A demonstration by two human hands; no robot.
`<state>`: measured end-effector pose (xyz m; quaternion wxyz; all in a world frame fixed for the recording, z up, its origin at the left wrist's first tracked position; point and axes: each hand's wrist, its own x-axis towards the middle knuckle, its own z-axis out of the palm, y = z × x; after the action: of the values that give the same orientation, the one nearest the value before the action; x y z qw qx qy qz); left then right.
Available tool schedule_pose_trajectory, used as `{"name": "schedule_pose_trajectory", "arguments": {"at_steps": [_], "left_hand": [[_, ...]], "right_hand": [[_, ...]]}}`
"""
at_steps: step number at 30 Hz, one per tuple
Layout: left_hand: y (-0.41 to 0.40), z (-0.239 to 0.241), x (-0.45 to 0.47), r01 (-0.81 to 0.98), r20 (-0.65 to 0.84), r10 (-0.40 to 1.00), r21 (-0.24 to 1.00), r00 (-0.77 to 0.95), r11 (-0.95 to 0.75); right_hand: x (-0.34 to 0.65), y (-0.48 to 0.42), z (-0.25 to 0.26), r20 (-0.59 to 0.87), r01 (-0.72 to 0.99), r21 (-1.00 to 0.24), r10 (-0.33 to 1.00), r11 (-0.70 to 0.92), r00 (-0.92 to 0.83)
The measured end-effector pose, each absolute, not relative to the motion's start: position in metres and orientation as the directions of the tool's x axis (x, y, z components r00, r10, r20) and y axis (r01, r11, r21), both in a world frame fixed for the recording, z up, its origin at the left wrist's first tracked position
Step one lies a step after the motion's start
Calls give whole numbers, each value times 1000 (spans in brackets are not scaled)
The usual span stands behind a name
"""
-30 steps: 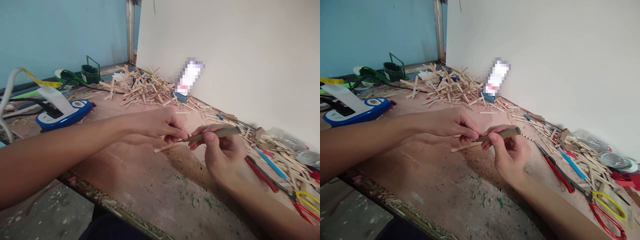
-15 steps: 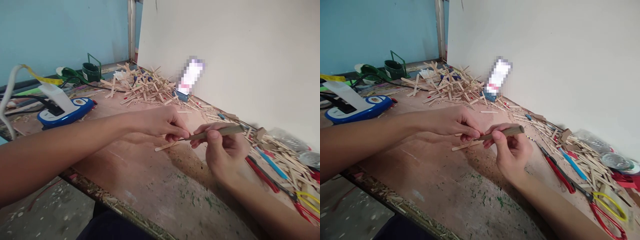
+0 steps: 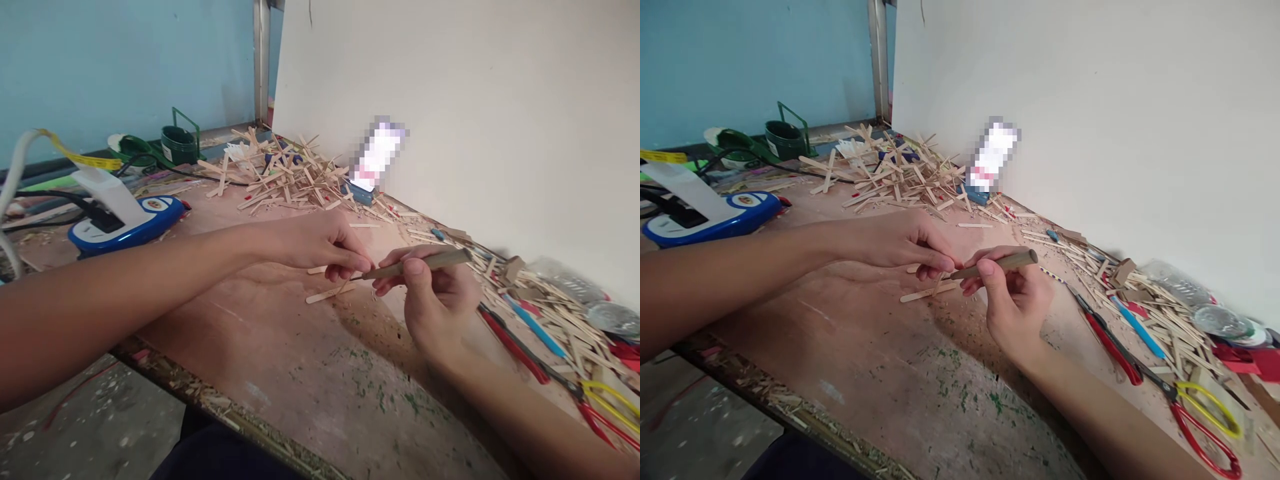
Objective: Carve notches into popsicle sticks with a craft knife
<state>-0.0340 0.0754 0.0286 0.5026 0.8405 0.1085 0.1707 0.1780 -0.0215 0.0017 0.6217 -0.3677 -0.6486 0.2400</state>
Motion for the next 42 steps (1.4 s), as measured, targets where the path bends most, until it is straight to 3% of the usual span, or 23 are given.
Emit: {"name": "schedule_pose_trajectory", "arguments": {"at_steps": [20, 27, 42], "left_hand": [[77, 30, -36, 77, 121, 341, 853, 932, -516], [75, 30, -34, 47, 130, 329, 877, 935, -478], [78, 29, -35, 41, 134, 312, 867, 941, -496]], "right_hand": [[176, -18, 15, 574, 293, -753, 806, 589, -145], [178, -22, 26, 642, 239, -724, 759, 647, -110], [172, -23, 22, 586, 287, -748, 798, 599, -139]]}}
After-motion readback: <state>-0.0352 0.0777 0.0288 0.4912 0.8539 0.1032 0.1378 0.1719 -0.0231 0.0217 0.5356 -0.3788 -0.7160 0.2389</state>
